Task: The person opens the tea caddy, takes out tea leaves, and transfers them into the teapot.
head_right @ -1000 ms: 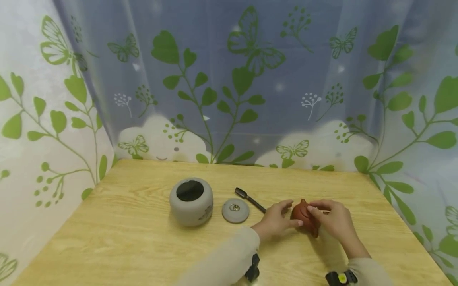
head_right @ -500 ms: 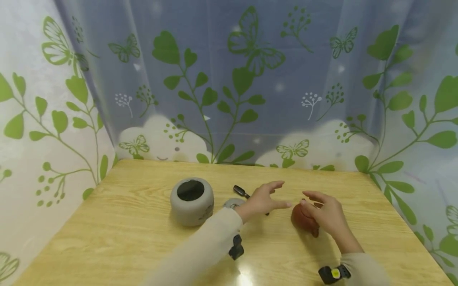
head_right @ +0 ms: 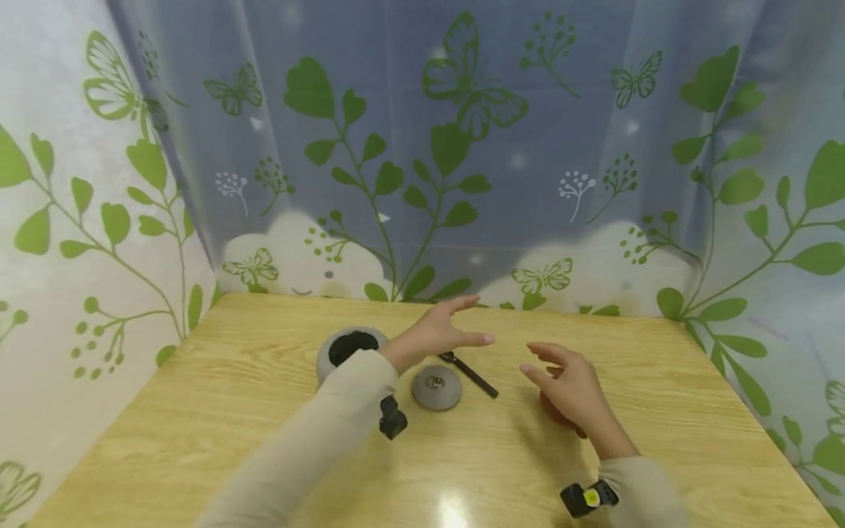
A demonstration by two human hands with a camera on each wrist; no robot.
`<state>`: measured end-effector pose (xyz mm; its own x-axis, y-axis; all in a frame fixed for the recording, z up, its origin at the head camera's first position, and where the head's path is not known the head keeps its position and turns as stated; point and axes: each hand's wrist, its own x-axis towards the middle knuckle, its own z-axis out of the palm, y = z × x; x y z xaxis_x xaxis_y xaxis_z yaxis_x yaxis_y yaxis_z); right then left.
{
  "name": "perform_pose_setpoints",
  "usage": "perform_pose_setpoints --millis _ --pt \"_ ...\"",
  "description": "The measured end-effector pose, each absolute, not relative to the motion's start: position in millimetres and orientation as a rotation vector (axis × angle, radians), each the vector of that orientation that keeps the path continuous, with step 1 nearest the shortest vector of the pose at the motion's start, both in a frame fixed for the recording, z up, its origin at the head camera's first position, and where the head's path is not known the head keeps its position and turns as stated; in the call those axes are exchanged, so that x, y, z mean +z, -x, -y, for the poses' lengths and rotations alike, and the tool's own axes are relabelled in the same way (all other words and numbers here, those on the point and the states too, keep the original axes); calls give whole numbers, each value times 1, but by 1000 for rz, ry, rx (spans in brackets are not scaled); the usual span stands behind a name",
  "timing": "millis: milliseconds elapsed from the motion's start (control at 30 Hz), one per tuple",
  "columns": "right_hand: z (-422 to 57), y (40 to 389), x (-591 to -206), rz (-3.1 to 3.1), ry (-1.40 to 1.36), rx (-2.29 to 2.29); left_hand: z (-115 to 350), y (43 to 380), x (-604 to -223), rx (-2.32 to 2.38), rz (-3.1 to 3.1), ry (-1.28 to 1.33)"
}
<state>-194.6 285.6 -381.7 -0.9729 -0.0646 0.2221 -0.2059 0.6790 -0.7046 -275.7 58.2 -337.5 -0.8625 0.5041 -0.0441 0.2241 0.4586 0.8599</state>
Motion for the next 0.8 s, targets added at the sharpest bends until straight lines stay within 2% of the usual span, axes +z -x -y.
perform_pose_setpoints --millis 367,800 --pt "-261 201 -387 2745 -277 1300 2 289 -327 1372 -2404 -588" --pt "-227 218 -400 2777 -447 1356 65 281 -337 1400 -2472 -523"
